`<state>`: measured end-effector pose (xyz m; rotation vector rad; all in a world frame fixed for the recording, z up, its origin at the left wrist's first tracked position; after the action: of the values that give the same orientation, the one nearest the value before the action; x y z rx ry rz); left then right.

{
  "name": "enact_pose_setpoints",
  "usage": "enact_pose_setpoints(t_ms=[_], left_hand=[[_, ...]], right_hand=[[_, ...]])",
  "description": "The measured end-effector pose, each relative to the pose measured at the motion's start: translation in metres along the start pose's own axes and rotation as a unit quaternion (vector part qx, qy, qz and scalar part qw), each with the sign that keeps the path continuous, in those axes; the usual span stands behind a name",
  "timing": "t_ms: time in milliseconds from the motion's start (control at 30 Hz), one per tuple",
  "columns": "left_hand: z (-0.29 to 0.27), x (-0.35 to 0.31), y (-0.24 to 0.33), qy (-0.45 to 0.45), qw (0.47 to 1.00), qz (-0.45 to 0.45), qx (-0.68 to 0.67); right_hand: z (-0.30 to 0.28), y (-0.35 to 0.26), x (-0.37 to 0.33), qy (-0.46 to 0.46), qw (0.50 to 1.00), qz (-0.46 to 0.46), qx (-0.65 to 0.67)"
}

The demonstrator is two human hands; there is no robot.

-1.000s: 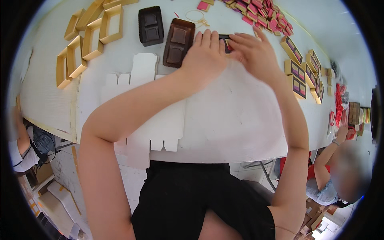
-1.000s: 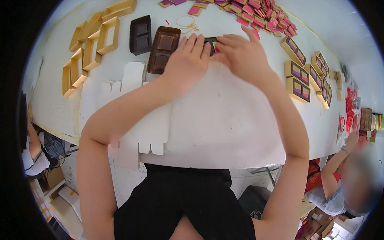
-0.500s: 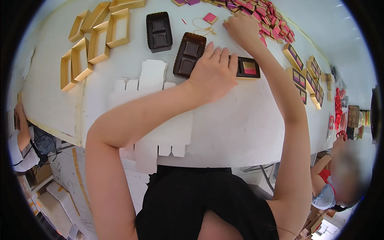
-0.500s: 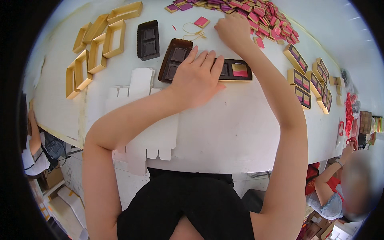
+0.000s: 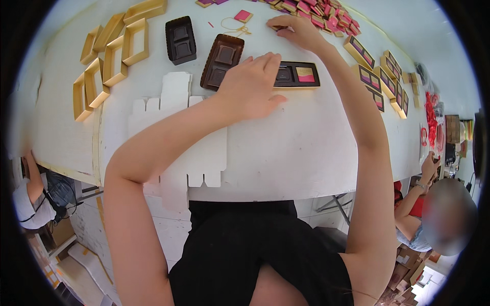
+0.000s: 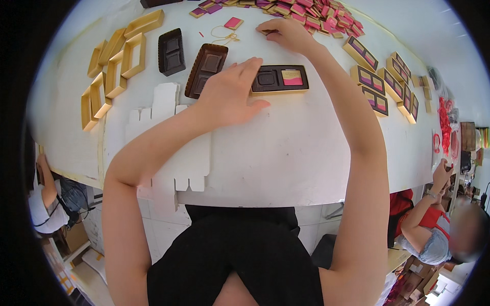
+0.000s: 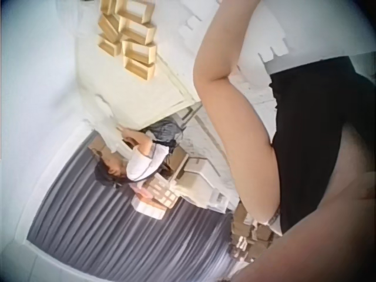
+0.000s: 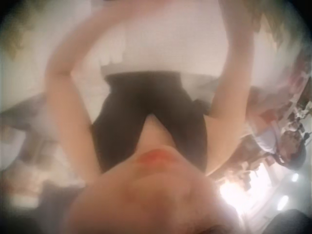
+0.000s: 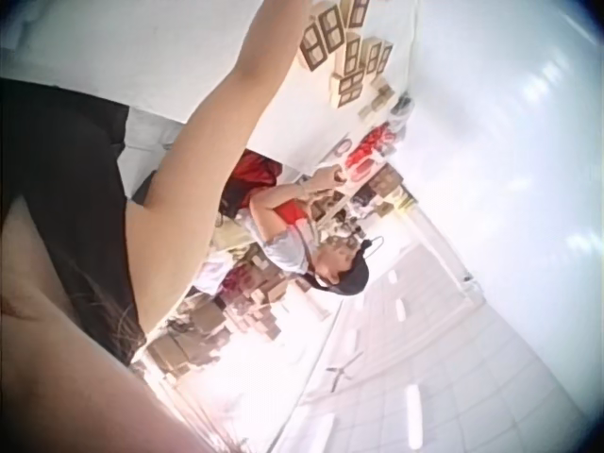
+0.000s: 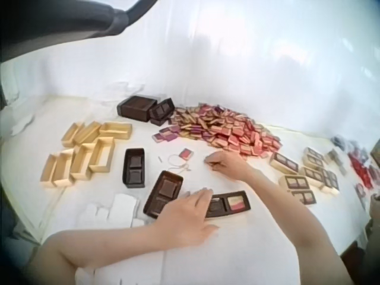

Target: The person assembles small cosmetic compacts by placing black plastic inserts into gold-colored boxes and then inserting pink and purple rectangular inserts into the compartments. The person repeatedly picks up inserts and places them into the trays, then closes the boxes and stacks them on the table.

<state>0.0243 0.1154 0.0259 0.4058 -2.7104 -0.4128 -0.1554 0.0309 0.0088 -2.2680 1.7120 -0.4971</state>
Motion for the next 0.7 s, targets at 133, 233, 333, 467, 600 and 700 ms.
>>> enact_pose_setpoints(t_ms=[133, 233, 333, 467, 600, 700], left_hand=[[0.007, 0.002, -0.016, -0.161, 0.969, -0.117, -0.144], [0.003, 0.003, -0.018, -0.089, 0.977, -0.089, -0.175], [0.005, 0.006, -0.022, -0.084, 0.976, -0.093, -0.180], [0.001, 0.008, -0.018, -0.086, 0.981, -0.079, -0.152], [0.008, 0.008, -0.007, -0.101, 0.988, -0.049, -0.102], [0.009, 0.013, -0.009, -0.162, 0.985, -0.016, -0.062]], right_hand=[[-0.032, -0.039, -0.032, 0.092, 0.991, 0.067, 0.075], [-0.022, -0.087, -0.081, 0.074, 0.986, 0.065, 0.132], [0.011, -0.138, -0.108, 0.110, 0.984, -0.061, -0.125], [0.017, -0.147, -0.119, 0.126, 0.978, -0.049, -0.157], [0.021, -0.130, -0.129, 0.121, 0.981, -0.062, -0.137], [0.021, -0.135, -0.123, 0.102, 0.982, -0.057, -0.149]])
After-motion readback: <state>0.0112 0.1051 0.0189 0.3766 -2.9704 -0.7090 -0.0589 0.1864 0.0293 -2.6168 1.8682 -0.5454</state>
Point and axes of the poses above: each hand's wrist, its own x-axis towards the middle knuckle, its own z-axis out of the palm, y = z × x, the point moved 9 cm from there along x, towards the middle knuckle, and after that the axes turned 9 degrees about -y, right-handed, at the moved point
